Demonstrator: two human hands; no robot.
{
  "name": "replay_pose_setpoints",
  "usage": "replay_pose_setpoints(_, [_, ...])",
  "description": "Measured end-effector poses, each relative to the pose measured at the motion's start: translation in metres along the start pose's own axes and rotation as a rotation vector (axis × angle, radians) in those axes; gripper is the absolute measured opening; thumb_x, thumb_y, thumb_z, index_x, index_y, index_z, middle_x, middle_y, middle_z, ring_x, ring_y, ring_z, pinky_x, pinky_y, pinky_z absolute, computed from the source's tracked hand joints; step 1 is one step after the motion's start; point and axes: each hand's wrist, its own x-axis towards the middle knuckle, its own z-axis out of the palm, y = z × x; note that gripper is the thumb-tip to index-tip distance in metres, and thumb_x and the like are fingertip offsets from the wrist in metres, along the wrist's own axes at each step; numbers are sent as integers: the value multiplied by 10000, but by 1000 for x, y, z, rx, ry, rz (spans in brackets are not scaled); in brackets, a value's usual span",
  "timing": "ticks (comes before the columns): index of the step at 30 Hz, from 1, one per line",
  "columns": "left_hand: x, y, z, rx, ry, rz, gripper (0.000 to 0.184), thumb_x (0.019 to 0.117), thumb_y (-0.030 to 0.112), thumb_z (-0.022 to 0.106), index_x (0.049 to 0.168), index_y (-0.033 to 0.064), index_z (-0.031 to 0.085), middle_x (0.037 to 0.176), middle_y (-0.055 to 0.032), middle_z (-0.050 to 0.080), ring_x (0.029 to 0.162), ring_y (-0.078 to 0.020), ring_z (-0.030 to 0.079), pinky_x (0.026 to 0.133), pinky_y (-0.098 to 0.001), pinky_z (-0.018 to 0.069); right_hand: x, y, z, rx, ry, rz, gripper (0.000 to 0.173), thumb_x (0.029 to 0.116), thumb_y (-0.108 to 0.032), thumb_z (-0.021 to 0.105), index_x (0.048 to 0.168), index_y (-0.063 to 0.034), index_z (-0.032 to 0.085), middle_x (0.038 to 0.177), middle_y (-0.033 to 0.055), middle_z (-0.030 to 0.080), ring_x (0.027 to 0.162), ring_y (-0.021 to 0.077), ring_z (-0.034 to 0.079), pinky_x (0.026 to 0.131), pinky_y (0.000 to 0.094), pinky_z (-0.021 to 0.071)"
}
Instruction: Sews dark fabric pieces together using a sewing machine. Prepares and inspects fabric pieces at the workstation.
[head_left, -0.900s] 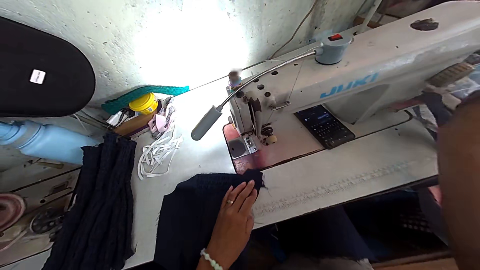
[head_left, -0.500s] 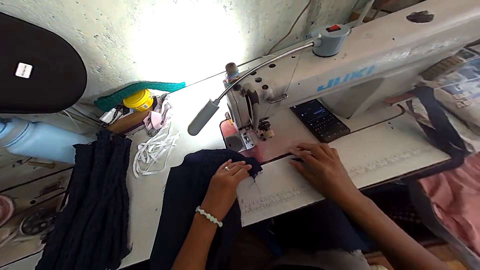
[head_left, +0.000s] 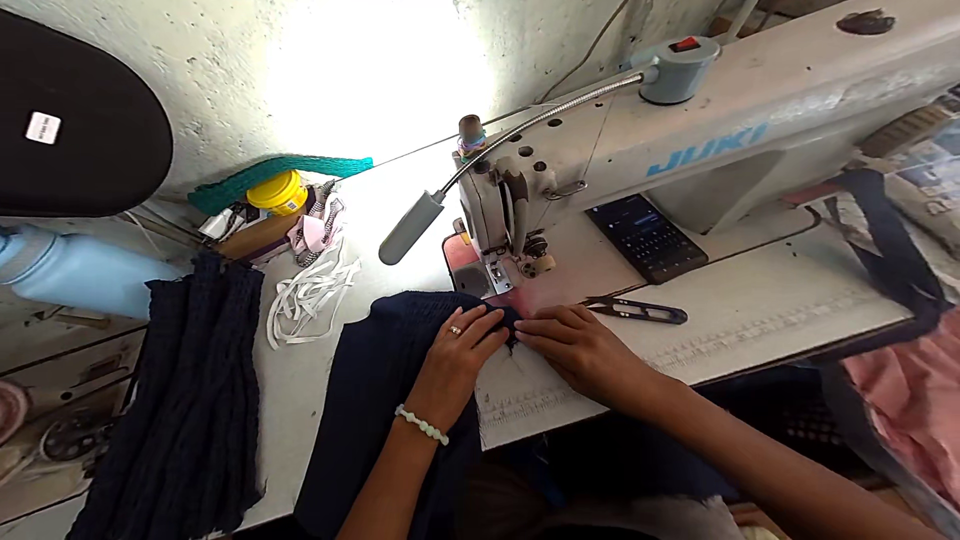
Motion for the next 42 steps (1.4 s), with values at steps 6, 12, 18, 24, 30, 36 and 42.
replay_pose_setpoints(6, [29,-33,-6,-10,-70,63,324,965,-53,557,1200,82,735,1330,-148,678,1244,-315,655,1090,-518,477,16,4,2,-73,-47,29,272,985,-78,536,1133,-80,764,1258,68,731,1150,310,682,952,489,522])
replay_pose_setpoints(12, [45,-55,-6,-11,-108,97,483,898,-160,547,1260,102,729,1334,-172,670,1253,-349,645,1100,-555,460,29,10,6,-117,-41,70,250,971,-81,579,1138,-87,764,1230,65,741,1139,314,685,973,518,507])
replay_pose_setpoints(18, [50,-62,-6,-42,-118,102,482,879,-171,560,1238,94,741,1322,-206,665,1257,-384,633,1103,-582,448,33,11,11,-124,-27,105,235,965,-59,580,1116,-86,758,1226,70,740,1128,335,684,958,553,506])
replay_pose_setpoints(24, [48,-53,-4,74,-101,121,494,889,-149,565,1251,137,739,1271,-176,682,1235,-393,624,1048,-532,494,36,13,12,-44,5,152,232,997,-104,548,1109,-82,750,1167,78,749,1085,327,690,886,509,526])
replay_pose_setpoints(30, [39,-43,-5,63,-92,116,483,903,-140,545,1254,131,739,1292,-144,696,1241,-345,650,1063,-535,494,44,23,3,103,-57,208,267,1000,-67,521,1123,-43,756,1166,112,745,1050,317,700,884,492,526])
replay_pose_setpoints(36, [44,-55,-6,69,-104,133,500,903,-150,541,1266,135,733,1310,-155,683,1257,-335,641,1078,-537,482,46,27,14,-53,-50,139,278,938,1,565,1123,-46,768,1191,96,748,1037,328,700,831,503,528])
replay_pose_setpoints(42, [48,-58,-5,81,-119,144,489,907,-143,548,1273,129,727,1322,-162,673,1270,-342,630,1087,-536,475,42,36,1,-71,28,157,228,947,-27,582,1068,-54,774,1082,109,753,1015,323,692,871,506,529])
